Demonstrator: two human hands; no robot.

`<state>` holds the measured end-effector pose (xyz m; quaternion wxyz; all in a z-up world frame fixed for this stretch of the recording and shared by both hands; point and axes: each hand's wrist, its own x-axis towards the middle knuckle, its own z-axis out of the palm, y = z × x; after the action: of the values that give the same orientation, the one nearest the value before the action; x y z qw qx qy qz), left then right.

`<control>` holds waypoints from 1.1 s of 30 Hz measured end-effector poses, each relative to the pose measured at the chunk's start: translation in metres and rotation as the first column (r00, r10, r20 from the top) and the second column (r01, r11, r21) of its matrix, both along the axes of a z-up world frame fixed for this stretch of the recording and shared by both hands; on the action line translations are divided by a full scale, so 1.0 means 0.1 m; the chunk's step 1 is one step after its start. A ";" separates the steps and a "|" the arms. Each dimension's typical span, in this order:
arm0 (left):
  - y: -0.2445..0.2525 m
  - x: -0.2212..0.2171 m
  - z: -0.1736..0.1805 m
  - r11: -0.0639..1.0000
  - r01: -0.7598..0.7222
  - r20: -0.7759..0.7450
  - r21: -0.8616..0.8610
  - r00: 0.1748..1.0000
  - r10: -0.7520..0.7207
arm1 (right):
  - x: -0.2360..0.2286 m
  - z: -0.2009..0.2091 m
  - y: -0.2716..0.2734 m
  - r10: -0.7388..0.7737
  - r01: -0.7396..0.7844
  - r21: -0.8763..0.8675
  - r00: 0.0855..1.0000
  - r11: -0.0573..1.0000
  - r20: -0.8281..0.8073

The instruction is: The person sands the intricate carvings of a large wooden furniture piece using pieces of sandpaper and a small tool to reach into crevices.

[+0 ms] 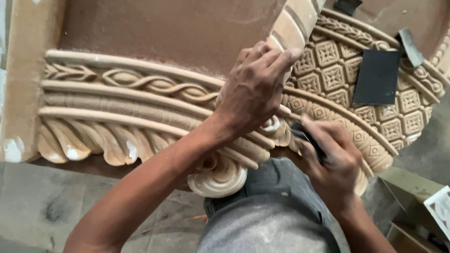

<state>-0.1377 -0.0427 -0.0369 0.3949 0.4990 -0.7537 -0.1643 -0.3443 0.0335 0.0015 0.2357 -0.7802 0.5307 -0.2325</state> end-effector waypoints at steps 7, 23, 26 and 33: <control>0.00 0.00 -0.01 1.000 0.007 -0.017 0.001 1.000 -0.007 | 0.11 -0.10 0.17 0.110 -0.112 -0.013 0.987 0.994 -0.113; -0.02 -0.04 -0.07 1.000 0.011 0.045 -0.002 0.999 -0.011 | -0.09 -0.25 -0.21 0.305 -0.305 -0.014 0.952 0.952 -0.011; 0.01 -0.03 -0.08 1.000 0.028 0.048 -0.014 0.998 -0.027 | -0.11 -0.26 -0.12 0.282 -0.295 0.078 0.949 0.952 0.143; -0.01 -0.07 -0.08 0.996 0.032 0.049 0.080 0.998 -0.036 | -0.15 -0.28 -0.14 0.313 -0.313 -0.012 0.949 0.950 0.019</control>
<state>-0.1443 -0.0440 -0.0450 0.3529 0.5053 -0.7646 -0.1883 -0.3590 0.0194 -0.0270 0.2715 -0.8532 0.3968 -0.2025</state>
